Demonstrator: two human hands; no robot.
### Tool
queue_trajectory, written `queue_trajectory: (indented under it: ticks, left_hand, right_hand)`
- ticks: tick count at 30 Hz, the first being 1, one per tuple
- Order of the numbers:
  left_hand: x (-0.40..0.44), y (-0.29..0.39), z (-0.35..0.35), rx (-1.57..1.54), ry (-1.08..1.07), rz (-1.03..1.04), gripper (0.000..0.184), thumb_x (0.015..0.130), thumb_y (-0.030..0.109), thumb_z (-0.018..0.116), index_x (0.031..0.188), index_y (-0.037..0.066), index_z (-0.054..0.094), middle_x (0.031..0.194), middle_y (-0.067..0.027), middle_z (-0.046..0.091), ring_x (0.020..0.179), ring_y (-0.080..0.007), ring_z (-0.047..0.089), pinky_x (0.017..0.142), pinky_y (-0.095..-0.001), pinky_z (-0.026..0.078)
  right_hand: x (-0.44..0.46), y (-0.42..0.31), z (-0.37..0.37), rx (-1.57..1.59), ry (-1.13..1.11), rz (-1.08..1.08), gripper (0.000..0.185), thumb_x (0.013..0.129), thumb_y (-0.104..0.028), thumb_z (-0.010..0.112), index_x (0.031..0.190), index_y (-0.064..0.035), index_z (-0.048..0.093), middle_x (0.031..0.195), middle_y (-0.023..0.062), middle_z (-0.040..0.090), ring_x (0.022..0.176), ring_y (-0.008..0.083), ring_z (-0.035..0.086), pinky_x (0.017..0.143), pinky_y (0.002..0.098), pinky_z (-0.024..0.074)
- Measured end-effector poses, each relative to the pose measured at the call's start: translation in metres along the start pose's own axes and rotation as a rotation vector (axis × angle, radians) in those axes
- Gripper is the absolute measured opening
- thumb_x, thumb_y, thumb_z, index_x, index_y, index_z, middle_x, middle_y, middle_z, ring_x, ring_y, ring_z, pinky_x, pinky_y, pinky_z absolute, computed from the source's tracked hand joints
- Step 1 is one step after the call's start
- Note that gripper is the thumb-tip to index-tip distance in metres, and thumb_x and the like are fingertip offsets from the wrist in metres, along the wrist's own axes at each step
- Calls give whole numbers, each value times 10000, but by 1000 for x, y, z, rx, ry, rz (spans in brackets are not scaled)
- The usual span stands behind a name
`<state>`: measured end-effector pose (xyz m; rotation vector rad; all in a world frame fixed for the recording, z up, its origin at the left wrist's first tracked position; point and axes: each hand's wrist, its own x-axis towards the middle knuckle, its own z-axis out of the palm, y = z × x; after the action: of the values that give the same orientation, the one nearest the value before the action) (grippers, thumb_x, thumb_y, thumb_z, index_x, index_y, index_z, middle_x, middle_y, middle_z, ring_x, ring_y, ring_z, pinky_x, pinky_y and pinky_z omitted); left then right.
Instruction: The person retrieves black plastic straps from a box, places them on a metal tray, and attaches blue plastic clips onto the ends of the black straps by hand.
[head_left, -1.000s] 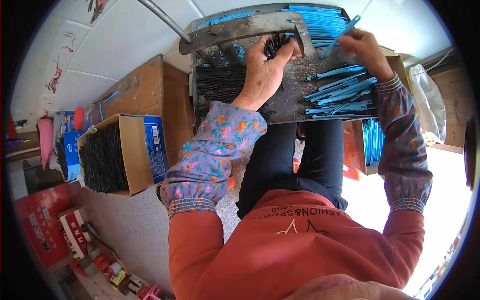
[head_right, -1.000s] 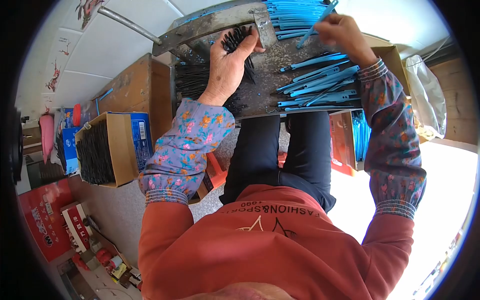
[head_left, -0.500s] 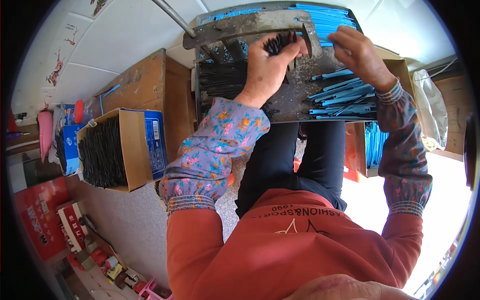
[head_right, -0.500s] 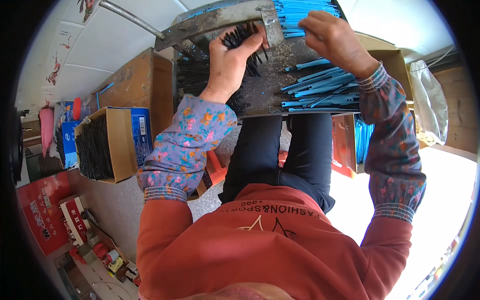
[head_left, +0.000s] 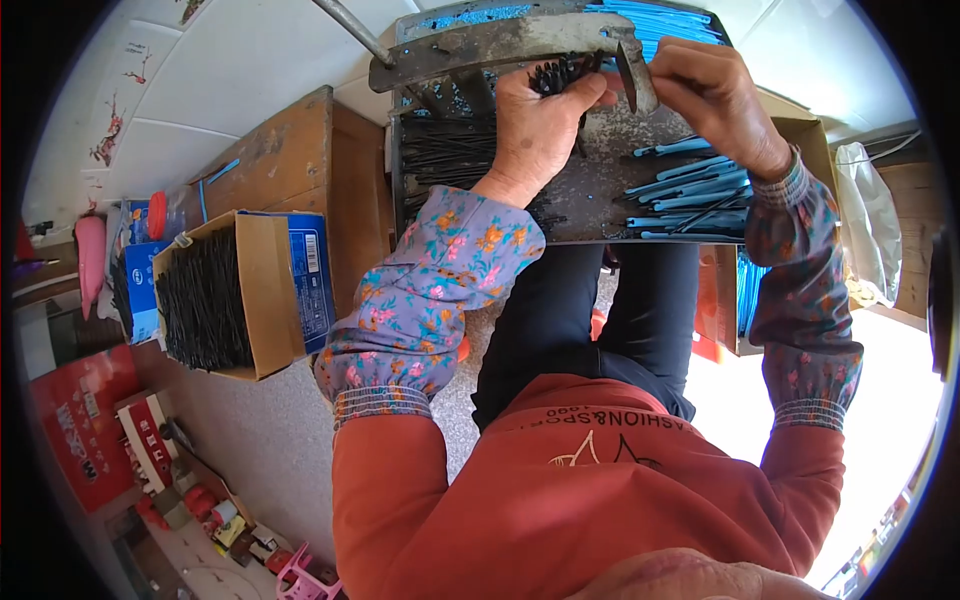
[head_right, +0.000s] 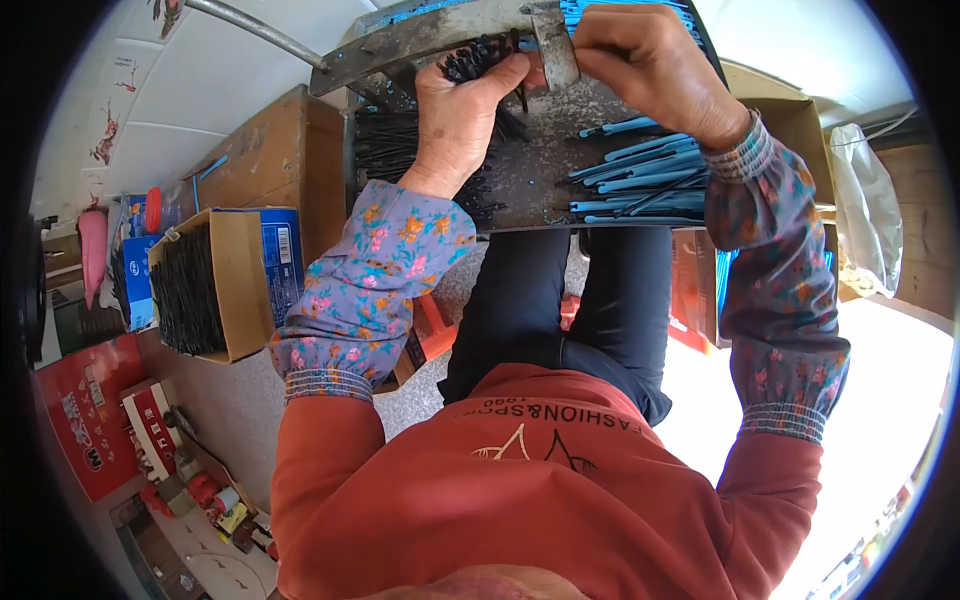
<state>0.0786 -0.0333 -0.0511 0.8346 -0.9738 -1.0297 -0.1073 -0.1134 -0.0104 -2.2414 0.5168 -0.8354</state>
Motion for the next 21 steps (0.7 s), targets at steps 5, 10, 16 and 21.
queue_trajectory:
  ticks: [5, 10, 16, 21]
  left_hand:
    - [1, 5, 4, 66, -22, 28, 80, 819, -16, 640, 881, -34, 687, 774, -65, 696, 653, -89, 612, 632, -193, 504]
    - [-4, 5, 5, 159, -70, 22, 96, 836, 17, 634, 901, -24, 691, 769, -53, 695, 668, -66, 585, 648, -182, 487]
    - [-7, 13, 6, 59, -101, 17, 96, 846, 26, 619, 895, -23, 685, 767, -57, 691, 702, -77, 601, 682, -188, 495]
    - [-2, 4, 3, -52, -47, -3, 89, 834, 5, 622, 892, -31, 679, 774, -77, 693, 691, -100, 623, 673, -200, 513]
  right_hand:
    - [-18, 4, -35, -64, -153, 212, 74, 850, -48, 634, 875, 20, 619, 688, 20, 476, 592, 100, 426, 546, 208, 347]
    - [-14, 45, -21, -647, -44, -222, 95, 823, -36, 645, 902, 9, 616, 696, 35, 481, 593, 119, 430, 554, 217, 357]
    - [-10, 62, -11, -969, -42, -458, 105, 822, -35, 642, 919, 2, 628, 702, 33, 516, 566, 107, 416, 531, 214, 344]
    - [-14, -7, -14, -341, 22, -38, 86, 848, -45, 620, 925, -12, 637, 713, 30, 545, 546, 88, 401, 515, 205, 335]
